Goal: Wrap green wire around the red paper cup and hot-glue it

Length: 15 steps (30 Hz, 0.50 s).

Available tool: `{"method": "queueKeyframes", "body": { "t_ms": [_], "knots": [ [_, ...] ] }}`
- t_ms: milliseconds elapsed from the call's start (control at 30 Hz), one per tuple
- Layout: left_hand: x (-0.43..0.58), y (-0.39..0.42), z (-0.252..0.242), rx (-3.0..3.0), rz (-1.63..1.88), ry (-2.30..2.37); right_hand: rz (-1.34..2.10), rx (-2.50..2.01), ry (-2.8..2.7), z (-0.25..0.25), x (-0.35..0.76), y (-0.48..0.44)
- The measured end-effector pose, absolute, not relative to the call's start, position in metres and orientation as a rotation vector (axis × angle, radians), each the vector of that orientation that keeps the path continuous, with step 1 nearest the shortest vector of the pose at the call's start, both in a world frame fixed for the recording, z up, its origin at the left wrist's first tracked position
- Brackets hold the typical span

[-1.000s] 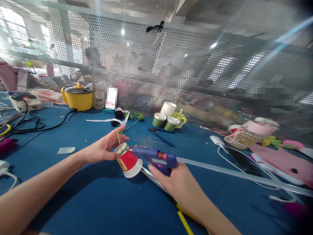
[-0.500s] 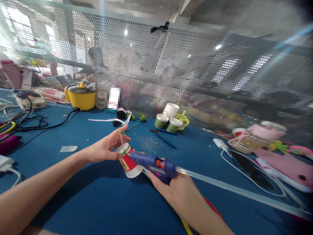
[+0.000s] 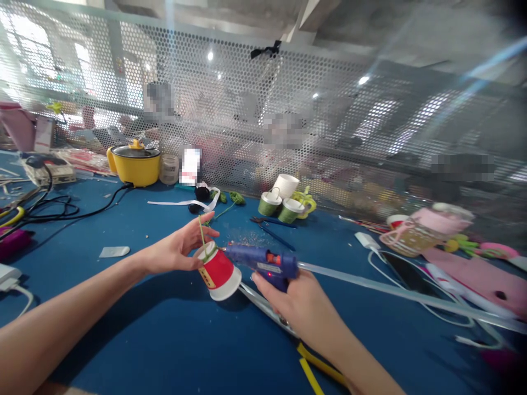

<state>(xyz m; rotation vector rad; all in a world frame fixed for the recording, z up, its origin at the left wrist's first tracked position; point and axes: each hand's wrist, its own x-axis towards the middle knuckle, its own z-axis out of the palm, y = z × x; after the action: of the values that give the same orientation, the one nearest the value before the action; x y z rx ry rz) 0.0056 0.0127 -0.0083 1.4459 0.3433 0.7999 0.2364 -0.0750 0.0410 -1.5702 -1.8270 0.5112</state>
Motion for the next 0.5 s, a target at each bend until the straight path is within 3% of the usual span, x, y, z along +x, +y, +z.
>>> {"method": "queueKeyframes", "body": {
  "t_ms": [300,500],
  "knots": [
    [0.005,0.013,-0.007,1.484,0.801,0.396,0.852,-1.644,-1.715,0.049,0.246,-0.062],
    [0.002,0.013,-0.002,1.518,0.819,0.402,0.735,-1.783,-1.495,0.041,0.275,-0.018]
  ]
}}
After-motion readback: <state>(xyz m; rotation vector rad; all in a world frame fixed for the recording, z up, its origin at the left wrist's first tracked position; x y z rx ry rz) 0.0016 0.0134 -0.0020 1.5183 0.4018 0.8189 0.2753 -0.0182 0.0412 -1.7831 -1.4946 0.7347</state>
